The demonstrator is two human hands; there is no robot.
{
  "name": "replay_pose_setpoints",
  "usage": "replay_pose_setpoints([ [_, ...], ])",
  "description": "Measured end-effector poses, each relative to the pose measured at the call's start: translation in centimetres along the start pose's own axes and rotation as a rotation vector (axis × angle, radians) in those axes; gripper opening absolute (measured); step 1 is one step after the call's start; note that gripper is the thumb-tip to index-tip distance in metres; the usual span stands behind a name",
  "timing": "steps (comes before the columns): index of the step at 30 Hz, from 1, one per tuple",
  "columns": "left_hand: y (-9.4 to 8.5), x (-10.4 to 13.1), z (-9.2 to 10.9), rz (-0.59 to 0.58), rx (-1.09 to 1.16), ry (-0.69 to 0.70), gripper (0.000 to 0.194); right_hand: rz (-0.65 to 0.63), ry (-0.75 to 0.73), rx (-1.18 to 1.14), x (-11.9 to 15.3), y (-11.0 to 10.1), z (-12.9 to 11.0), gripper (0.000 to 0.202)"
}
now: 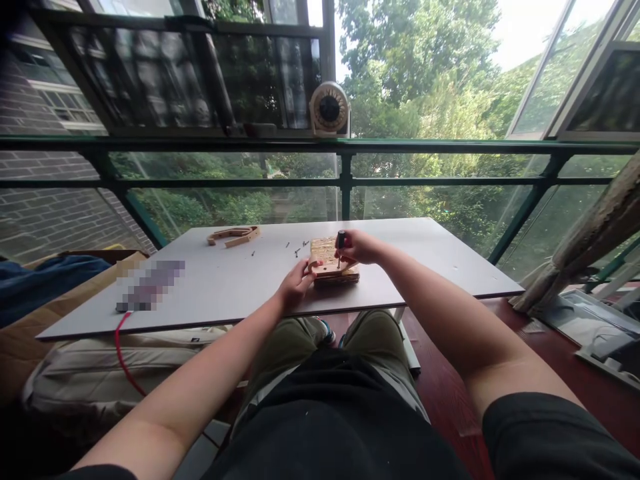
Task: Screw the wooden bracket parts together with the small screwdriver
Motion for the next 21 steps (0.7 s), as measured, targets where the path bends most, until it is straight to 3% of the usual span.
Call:
replay_pose_setpoints([
  [8,-0.1,-0.1,-0.7,0.001,-0.008,0.036,0.042,-0.037,-0.024,0.072,-0.7,0.5,-0.1,0.031],
  [11,-0.7,-0.7,0.0,0.098,0.022,0.047,0.042,-0.027,-0.044,0.083,-1.2,0.6,0.2,0.030],
  [13,-1.6,-1.4,1.6,0.244,0.014,0.083,0.041,-0.040,-0.065,0.091,-1.5,0.9,0.2,0.028],
  [16,-2.6,-2.8,6.0,0.395,-0.048,0.218,0.039,-0.041,-0.109,0.143,-1.9,1.4,0.2,0.021],
  [19,-2.8,-4.6,10.0,0.416,-0.118,0.298,0.038,0.000,-0.167,0.229,-2.0,1.9,0.2,0.014],
  [21,-2.6,-5.6,11.2,0.399,-0.147,0.314,0.034,0.024,-0.195,0.254,-1.8,2.1,0.3,0.011],
])
Point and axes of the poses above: each hand's wrist, its own x-axis away from the middle knuckle, its own y-axis out of the palm, z = x × y, the point moved 5 cm from there along -x, towards the middle knuckle, and after that the axes turned 7 degrees about -x, right-handed, at the moved point
